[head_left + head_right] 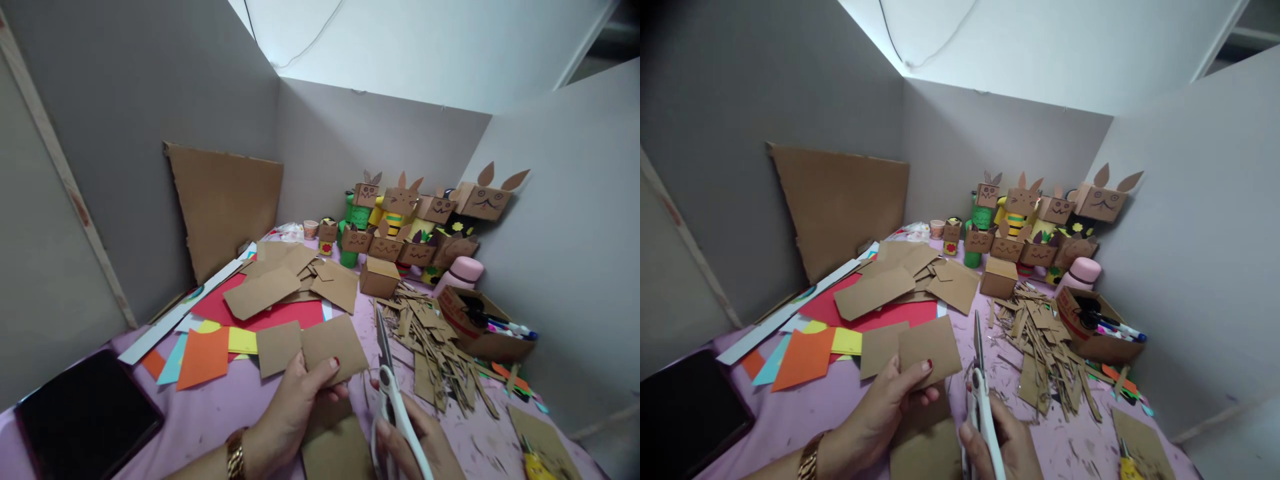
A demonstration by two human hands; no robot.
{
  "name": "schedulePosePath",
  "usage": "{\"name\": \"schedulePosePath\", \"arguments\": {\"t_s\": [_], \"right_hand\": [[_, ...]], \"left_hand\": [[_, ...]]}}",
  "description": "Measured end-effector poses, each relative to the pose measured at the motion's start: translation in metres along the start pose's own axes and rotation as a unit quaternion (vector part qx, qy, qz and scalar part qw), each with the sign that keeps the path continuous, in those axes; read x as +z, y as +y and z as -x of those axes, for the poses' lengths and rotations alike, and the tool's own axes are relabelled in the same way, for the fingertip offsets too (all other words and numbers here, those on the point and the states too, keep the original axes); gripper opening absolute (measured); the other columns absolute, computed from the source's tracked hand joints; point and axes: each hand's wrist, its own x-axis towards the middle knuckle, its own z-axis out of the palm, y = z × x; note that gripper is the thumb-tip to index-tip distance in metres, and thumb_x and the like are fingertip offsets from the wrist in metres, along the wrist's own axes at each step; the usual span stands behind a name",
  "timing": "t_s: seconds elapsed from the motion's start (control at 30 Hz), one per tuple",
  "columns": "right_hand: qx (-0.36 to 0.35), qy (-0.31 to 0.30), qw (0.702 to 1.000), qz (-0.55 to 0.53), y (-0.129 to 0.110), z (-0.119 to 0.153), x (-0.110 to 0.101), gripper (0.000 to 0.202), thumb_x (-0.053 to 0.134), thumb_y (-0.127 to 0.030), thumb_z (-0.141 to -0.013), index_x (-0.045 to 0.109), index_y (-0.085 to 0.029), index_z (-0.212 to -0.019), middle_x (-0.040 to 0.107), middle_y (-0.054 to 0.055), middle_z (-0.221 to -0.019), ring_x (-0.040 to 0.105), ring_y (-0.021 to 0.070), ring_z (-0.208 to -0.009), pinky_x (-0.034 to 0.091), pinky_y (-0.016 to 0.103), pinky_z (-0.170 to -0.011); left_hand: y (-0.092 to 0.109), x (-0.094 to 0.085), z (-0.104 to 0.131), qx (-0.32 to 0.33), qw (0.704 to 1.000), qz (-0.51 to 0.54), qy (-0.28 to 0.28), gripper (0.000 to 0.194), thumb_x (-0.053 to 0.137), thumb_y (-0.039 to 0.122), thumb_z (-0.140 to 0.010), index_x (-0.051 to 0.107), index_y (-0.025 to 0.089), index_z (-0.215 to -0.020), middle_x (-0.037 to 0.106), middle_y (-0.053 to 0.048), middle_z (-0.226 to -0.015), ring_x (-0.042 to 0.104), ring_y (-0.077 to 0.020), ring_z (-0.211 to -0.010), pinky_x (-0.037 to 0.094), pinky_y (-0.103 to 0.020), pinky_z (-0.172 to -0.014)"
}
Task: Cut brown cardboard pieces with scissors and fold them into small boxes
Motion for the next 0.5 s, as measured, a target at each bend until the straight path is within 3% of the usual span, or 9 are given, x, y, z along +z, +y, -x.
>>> {"name": "schedulePosePath", "arguments": {"t_s": [0.17, 0.37, 0.5], "right_hand": [[0.015, 0.002, 1.000, -0.018, -0.005, -0.001, 0.005, 0.048, 0.070, -0.050, -0.065, 0.066, -0.013, -0.096, 0.038, -0.006, -0.054, 0.030, 0.0089, -0.048, 0.027, 0.020, -0.045], [0.042, -0.032, 0.997, -0.061, 0.001, -0.005, -0.007, 0.047, 0.071, -0.047, -0.067, 0.066, -0.015, -0.101, 0.057, -0.001, -0.055, 0.045, 0.0115, -0.047, 0.039, 0.022, -0.047], [0.073, -0.029, 0.985, -0.155, -0.012, -0.004, -0.009, 0.048, 0.073, -0.045, -0.066, 0.065, -0.016, -0.104, 0.068, 0.003, -0.059, 0.060, 0.0164, -0.053, 0.046, 0.023, -0.050]], "left_hand": [[0.002, 0.001, 0.002, -0.006, 0.999, -0.012, -0.044, 0.023, 0.062, 0.032, -0.078, 0.050, 0.015, -0.090, 0.064, 0.001, -0.068, 0.057, -0.0060, -0.050, 0.043, -0.016, -0.047], [0.002, 0.001, 0.003, -0.012, 0.993, -0.047, -0.107, 0.026, 0.058, 0.038, -0.080, 0.048, 0.015, -0.089, 0.060, 0.004, -0.049, 0.043, -0.0029, -0.034, 0.029, -0.012, -0.035], [-0.002, 0.001, 0.005, -0.037, 0.984, -0.067, -0.160, 0.032, 0.062, 0.036, -0.077, 0.051, 0.016, -0.099, 0.058, 0.006, -0.049, 0.037, -0.0031, -0.030, 0.025, -0.012, -0.029]]}}
